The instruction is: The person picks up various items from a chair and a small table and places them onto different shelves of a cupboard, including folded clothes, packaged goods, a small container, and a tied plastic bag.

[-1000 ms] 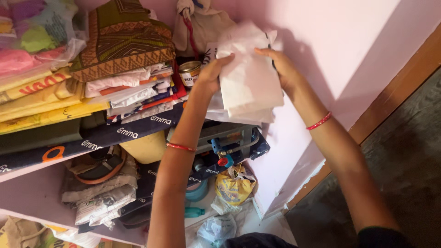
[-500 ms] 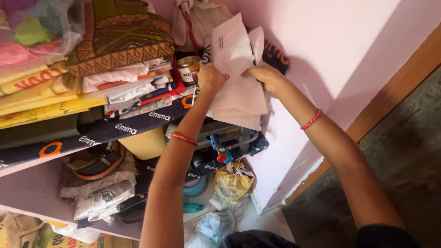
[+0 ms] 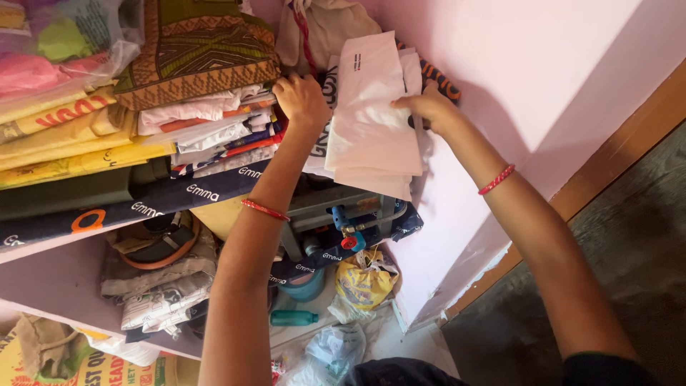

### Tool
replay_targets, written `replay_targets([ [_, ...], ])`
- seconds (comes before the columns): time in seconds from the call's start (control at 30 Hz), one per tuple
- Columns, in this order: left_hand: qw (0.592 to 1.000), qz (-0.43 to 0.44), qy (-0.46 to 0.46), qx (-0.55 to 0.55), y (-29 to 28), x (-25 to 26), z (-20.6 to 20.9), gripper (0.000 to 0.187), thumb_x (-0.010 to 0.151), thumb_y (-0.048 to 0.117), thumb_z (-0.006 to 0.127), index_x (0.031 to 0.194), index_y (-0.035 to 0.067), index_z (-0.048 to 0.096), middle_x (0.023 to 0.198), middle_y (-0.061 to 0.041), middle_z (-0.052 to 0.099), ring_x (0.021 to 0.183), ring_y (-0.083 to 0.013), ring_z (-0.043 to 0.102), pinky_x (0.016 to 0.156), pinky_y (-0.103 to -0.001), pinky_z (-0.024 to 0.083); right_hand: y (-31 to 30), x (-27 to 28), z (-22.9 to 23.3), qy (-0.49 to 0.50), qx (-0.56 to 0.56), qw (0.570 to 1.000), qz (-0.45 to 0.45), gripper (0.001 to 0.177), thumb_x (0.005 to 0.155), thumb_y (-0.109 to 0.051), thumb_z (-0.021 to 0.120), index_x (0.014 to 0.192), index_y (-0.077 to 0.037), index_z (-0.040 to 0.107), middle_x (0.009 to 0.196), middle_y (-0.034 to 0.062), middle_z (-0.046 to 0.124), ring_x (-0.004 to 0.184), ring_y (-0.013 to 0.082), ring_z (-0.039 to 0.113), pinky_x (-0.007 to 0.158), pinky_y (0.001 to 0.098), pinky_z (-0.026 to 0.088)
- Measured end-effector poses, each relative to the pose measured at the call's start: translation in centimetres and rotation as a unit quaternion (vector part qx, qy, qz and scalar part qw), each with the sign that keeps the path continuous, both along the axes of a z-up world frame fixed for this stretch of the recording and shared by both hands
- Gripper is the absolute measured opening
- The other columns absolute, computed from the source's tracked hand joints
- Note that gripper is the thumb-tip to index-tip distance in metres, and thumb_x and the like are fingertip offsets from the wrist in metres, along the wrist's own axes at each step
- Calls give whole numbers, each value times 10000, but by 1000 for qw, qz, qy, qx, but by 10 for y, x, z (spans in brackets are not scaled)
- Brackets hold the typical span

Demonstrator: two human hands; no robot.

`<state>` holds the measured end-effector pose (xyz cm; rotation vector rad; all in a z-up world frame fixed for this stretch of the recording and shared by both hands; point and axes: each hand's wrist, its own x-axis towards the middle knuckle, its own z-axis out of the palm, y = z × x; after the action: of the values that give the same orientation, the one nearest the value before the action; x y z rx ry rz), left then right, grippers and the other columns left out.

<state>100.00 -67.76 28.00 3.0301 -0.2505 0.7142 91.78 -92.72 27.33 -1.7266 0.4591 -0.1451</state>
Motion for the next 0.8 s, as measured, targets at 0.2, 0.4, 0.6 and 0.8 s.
replay_targets([
  [0.2, 997, -11, 46, 66, 2, 11, -12, 369, 872, 245, 687, 1221, 125, 704, 1263, -193, 658, 1300, -407, 520, 1094, -483, 320, 0, 5, -1, -62, 272, 952, 128, 400, 849, -142, 796, 1202, 11, 684, 1144, 120, 753, 1006, 229, 750, 900, 400, 629],
  [0.4, 989, -113, -83, -41, 17, 22, -6, 418, 777, 275, 696, 1157, 101, 689, 1246, -269, 588, 1174, -464, 555, 973, -563, 371, 7, 12, -21, -41, 231, 951, 203, 401, 819, -78, 766, 1192, 22, 663, 1108, 133, 749, 956, 233, 758, 880, 408, 633],
  [0.6, 957, -227, 60, -172, -17, 12, -7, 389, 1041, 416, 581, 1294, 133, 666, 1110, -199, 719, 1047, -378, 705, 917, -496, 580, -30, 38, -60, -139, 230, 953, 142, 277, 865, -35, 779, 1115, 39, 686, 1033, 140, 707, 805, 210, 722, 683, 351, 586],
  [0.8, 909, -366, 159, -120, -64, -17, -75, 312, 923, 323, 647, 1147, 158, 789, 1150, -116, 761, 1118, -327, 727, 1072, -427, 546, -59, 46, -49, -95, 273, 934, 209, 265, 852, -127, 739, 1092, -20, 712, 976, 95, 751, 821, 212, 745, 680, 407, 616],
])
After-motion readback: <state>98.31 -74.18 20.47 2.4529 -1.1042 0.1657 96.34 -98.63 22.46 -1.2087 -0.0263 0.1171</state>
